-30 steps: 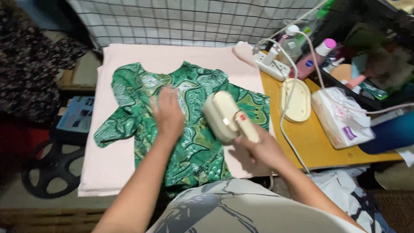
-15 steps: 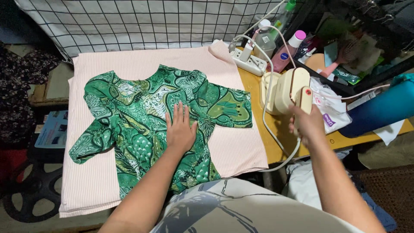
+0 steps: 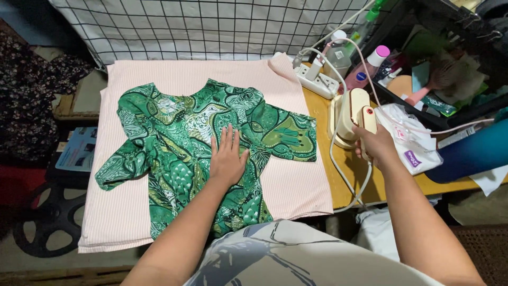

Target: Ironing a green patterned garment with a small hand iron/steamer on a flat surface.

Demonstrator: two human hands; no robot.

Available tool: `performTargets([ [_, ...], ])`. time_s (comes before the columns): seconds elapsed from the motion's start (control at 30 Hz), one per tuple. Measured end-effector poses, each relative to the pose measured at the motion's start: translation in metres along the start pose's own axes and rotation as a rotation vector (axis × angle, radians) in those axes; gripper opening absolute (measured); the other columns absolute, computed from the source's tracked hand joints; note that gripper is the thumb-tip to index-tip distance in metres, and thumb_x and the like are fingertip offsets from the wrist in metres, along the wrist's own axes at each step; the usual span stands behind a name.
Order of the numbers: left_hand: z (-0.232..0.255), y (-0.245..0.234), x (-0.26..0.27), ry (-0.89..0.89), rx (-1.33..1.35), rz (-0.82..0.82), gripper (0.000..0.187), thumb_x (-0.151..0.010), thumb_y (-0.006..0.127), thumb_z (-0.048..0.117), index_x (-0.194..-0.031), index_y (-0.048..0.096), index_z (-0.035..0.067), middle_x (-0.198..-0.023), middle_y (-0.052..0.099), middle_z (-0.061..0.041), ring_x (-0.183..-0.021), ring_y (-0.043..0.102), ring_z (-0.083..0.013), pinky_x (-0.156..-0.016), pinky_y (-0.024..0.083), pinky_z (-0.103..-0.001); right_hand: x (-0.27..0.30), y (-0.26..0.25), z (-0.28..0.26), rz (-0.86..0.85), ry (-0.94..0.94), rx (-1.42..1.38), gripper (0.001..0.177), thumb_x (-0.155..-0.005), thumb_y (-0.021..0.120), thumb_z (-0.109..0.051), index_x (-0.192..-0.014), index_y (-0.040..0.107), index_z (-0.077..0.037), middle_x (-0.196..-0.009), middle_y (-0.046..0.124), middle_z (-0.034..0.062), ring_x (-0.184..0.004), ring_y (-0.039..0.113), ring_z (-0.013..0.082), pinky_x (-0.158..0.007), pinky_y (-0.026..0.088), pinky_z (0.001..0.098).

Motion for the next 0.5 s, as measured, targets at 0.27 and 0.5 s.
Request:
performTargets([
  [0.27,-0.027,-0.002,0.001,0.07,0.194,0.032,0.062,-0.102,0.047,0.039,-0.152,0.038,0.004,-0.164,0.027,-0.015,-0.151,0.024,-0.0315,-0.121,0.017,-0.052,0.069,0.042,-0.105,0.502,-0.916,0.731,0.046,-0.088,0.081,-0.025,-0.122,0.061,-0.003,-0.105,0.065,0.0215,-0.091,0.067,0.0393,-0.08,0.053,0.0478],
  [0.5,-0.096,-0.062,0.018,-0.109,0.371,0.298,0.027,-0.093,0.064,0.014,-0.118,0.072,0.01,-0.132,0.065,-0.01,-0.127,0.059,-0.0299,-0.111,0.042,-0.049,0.016,0.207,-0.102,-0.207,-1.118,0.627,0.038,-0.083,0.085,-0.015,-0.116,0.069,-0.006,-0.109,0.071,0.0162,-0.089,0.07,0.0328,-0.076,0.056,0.0414],
])
Point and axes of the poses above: each hand's wrist, its own x-axis away from the middle knuckle, its own y-axis out of the palm, z = x × y, the point moved 7 cm from there along -x, towards the middle knuckle
